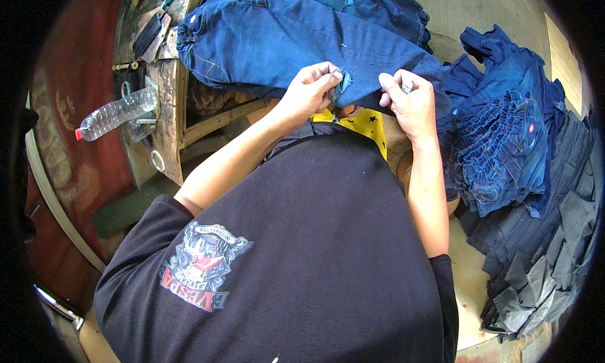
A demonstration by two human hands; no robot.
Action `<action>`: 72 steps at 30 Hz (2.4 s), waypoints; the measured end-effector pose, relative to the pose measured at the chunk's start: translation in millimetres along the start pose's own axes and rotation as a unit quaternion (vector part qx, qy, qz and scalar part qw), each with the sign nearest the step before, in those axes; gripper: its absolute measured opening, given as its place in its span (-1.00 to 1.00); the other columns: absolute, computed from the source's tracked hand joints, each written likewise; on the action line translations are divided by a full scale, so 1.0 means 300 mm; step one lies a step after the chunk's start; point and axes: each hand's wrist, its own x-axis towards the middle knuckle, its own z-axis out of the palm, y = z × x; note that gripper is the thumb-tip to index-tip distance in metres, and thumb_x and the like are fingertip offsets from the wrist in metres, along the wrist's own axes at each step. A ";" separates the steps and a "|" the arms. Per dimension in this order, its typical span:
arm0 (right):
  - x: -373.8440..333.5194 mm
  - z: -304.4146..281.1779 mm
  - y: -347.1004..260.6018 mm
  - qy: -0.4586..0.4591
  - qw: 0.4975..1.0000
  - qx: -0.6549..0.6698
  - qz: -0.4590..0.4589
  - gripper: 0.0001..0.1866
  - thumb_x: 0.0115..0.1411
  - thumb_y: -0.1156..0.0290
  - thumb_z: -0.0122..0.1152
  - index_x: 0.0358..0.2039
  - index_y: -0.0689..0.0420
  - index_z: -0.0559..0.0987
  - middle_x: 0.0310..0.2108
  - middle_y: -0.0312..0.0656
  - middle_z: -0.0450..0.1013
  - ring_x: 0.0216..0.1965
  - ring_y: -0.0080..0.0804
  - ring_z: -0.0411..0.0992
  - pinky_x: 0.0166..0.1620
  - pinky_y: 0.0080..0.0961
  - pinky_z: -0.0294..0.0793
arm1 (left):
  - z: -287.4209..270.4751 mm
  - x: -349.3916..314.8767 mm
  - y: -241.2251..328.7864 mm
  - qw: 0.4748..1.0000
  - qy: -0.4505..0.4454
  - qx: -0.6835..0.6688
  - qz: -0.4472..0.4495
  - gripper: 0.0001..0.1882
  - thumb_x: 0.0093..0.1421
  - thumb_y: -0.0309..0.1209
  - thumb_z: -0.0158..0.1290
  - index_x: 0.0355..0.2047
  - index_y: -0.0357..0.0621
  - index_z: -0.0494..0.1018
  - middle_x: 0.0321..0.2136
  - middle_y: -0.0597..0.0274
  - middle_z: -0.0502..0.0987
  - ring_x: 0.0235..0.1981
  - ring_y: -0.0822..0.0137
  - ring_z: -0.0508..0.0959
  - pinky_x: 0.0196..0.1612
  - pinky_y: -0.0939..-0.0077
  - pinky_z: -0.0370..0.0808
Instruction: The person repeatedly marks specific spots on multiple pairs of blue jeans using a white marker. They pick up each pair, mark a small area, and place it on a growing stack. The process is repeated for several pairs throughout the clip.
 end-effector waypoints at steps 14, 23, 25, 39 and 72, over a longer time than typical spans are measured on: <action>-0.003 0.006 0.013 0.000 1.000 -0.011 -0.020 -0.63 0.41 0.22 0.42 -0.51 0.11 0.60 -0.61 -0.37 0.54 -0.62 -0.76 0.28 -0.51 -0.65 0.18 | 0.027 0.016 -0.048 0.993 0.112 -0.005 0.039 -0.83 0.56 -0.30 0.01 -0.20 -0.06 0.49 -0.55 0.49 0.42 -0.65 0.62 0.27 -0.58 0.61 0.14; -0.005 0.009 0.014 0.002 0.999 -0.021 -0.026 -0.59 0.42 0.22 0.42 -0.55 0.08 0.54 -0.63 -0.37 0.51 -0.66 -0.78 0.20 -0.55 -0.68 0.11 | 0.017 -0.004 -0.052 0.991 0.097 0.048 0.079 -0.80 0.55 -0.28 0.00 -0.18 -0.10 0.50 -0.51 0.47 0.45 -0.55 0.63 0.33 -0.51 0.62 0.21; -0.005 0.006 0.014 0.000 1.000 -0.024 -0.019 -0.60 0.41 0.22 0.43 -0.55 0.10 0.56 -0.62 -0.37 0.53 -0.63 -0.77 0.25 -0.52 -0.66 0.17 | 0.019 0.000 -0.058 0.991 0.102 0.051 0.070 -0.78 0.57 -0.27 -0.02 -0.17 -0.11 0.50 -0.50 0.46 0.45 -0.54 0.61 0.36 -0.49 0.62 0.25; -0.003 -0.024 0.033 -0.010 0.999 0.031 -0.012 -0.64 0.41 0.28 0.42 -0.52 0.07 0.55 -0.62 -0.32 0.53 -0.67 -0.76 0.24 -0.56 -0.70 0.13 | 0.028 -0.008 -0.037 0.981 0.077 0.160 0.078 -0.73 0.55 -0.23 0.06 -0.15 -0.21 0.51 -0.48 0.39 0.49 -0.52 0.53 0.51 -0.41 0.58 0.51; -0.035 -0.461 -0.141 0.408 0.686 -0.568 -0.201 -0.66 0.51 0.19 0.24 0.00 0.19 0.75 0.06 0.06 0.58 0.03 -0.05 0.60 0.13 -0.20 0.57 | -0.433 0.017 0.343 0.626 0.157 0.692 0.324 -0.74 0.32 -0.12 0.28 -0.05 0.18 0.78 0.21 0.07 0.53 0.24 -0.05 0.46 0.25 -0.05 0.41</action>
